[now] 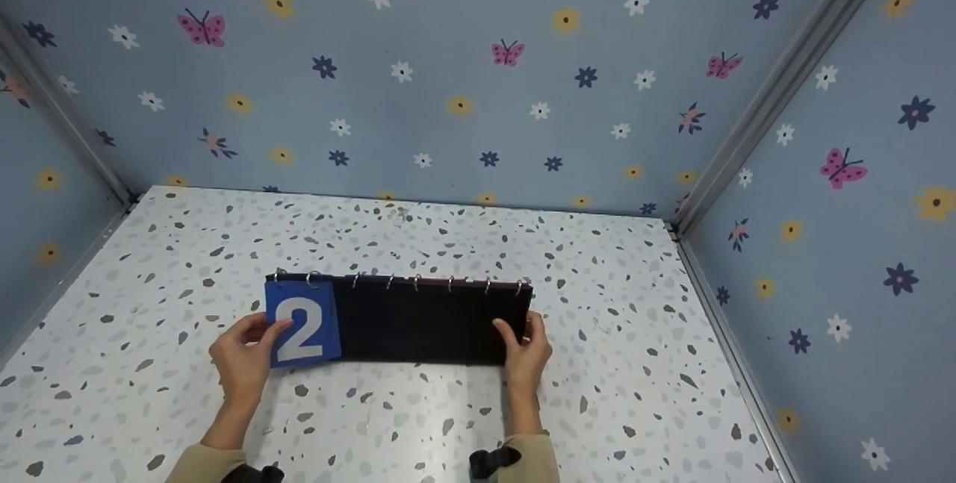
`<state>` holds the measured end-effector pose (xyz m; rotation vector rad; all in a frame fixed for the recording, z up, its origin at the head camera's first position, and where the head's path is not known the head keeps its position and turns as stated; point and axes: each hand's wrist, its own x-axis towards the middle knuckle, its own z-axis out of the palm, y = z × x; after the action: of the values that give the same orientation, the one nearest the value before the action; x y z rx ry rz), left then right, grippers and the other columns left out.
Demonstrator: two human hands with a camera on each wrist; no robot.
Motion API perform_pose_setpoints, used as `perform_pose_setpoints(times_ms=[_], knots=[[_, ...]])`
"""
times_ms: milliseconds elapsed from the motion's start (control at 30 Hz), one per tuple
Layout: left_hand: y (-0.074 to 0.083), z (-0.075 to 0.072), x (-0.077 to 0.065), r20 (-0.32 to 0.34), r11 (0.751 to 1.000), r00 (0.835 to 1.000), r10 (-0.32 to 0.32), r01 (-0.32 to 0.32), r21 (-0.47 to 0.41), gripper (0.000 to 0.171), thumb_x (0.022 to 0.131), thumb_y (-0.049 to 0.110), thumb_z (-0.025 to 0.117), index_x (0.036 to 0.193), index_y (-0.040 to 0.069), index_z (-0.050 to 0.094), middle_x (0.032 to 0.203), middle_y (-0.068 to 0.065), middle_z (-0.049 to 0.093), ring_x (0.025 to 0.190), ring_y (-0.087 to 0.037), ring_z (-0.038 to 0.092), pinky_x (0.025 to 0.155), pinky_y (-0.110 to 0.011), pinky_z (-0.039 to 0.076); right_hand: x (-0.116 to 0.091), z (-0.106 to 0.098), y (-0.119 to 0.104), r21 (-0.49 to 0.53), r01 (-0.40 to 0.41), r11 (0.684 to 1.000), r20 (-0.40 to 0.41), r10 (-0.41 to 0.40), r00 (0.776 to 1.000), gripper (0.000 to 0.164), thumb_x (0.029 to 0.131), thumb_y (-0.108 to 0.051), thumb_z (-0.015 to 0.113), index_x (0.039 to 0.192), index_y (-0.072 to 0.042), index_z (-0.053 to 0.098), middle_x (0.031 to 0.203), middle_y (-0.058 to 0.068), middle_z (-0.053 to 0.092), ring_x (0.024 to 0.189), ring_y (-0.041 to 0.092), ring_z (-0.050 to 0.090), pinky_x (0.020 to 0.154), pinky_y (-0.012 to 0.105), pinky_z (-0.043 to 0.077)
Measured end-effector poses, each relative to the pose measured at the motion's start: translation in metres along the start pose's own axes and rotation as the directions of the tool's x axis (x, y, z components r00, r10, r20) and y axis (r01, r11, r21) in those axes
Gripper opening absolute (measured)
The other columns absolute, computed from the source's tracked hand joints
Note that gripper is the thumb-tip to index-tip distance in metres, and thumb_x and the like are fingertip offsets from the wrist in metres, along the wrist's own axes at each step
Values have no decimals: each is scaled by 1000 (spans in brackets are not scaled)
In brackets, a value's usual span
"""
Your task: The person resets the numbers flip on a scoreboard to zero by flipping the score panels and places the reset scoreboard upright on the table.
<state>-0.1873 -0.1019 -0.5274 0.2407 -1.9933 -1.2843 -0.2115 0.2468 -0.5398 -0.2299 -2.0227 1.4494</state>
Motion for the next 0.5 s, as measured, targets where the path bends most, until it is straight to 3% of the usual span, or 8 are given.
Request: perform_pose_setpoints(times_ms=[133,333,500], knots=[[2,-6,-2,14,999,999,36,-36,17,22,66,11,77,81,-2,67,71,-7,61,57,-14,52,54,-11,36,1,0,0,3,4,1000,-2,-4,1000,27,69,-9,75,86,1,57,72,13,61,63,13,56,56,20,45],[10,-17,-3,57,998,998,36,-39,40,38,66,12,78,98,2,58,74,-3,61,55,-11,49,51,-12,34,0,0,0,-6,1,1000,-3,-1,1000,27,69,-9,75,87,0,57,74,13,61,63,11,56,57,19,45],[18,-28,-1,137,999,990,42,-44,13,33,67,9,77,94,5,57,81,-3,64,54,-10,49,53,-15,38,0,0,-1,4,-5,1000,-1,5,1000,27,69,-8,75,87,0,57,75,13,62,64,11,56,57,19,46]])
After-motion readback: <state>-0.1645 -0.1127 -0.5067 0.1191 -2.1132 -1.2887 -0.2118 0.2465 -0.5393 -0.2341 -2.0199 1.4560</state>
